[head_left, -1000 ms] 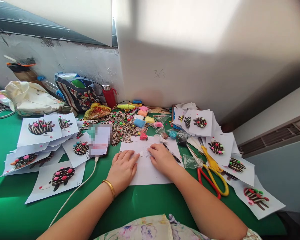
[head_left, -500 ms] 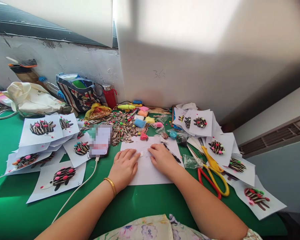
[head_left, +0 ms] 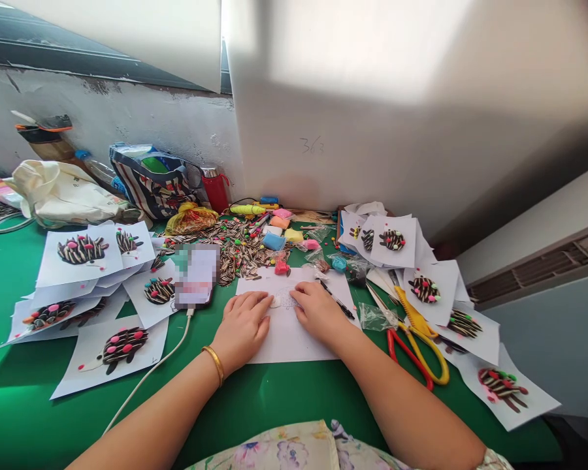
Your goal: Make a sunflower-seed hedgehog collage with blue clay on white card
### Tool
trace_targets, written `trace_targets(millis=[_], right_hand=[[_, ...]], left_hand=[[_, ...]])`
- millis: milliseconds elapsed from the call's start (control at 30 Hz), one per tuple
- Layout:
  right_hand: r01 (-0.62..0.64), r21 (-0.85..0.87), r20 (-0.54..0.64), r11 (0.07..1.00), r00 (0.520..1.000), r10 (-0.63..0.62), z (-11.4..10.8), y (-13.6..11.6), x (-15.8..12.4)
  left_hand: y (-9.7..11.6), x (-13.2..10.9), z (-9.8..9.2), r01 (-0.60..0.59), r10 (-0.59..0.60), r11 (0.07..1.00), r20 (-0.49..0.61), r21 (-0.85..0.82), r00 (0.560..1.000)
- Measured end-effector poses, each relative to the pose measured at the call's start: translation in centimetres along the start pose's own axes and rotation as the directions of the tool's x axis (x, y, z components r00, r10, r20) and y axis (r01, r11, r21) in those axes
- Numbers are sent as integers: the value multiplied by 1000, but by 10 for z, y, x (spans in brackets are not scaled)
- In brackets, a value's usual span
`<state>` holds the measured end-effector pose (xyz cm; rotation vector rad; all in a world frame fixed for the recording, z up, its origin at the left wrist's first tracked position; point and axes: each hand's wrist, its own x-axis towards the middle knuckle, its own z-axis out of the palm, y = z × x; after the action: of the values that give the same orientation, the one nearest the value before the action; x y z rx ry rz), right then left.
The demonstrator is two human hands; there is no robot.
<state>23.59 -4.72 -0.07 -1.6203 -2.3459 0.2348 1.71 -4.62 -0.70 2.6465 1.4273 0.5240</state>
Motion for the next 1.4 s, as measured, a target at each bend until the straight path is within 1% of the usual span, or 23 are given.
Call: trace_targets(millis=[267,433,667,767,1067,1400], right_hand=[[-5,-1,-1,1000,1000,5,1,0,0],[-3,-5,4,1000,1000,3,0,0,0],[1,-7,-4,1000,1000,-1,1,1,0],[0,-5,-10,1000,1000,0,2,1,0],[4,-7,-10,1000,1000,-4,2,0,0],[-3,-10,3,1000,1000,3,2,0,0]], left_hand=[[0,1,2,-6,6,1000,3,11,1000],[1,1,1,0,0,1000,-29,6,1000],[5,-1,2,-27,28,999,-25,37,999],[5,-1,3,-17,18,999,-33,38,999],[4,-1,3,-5,5,1000,14,30,1000],[9,0,5,-6,7,997,-15,73,1000]])
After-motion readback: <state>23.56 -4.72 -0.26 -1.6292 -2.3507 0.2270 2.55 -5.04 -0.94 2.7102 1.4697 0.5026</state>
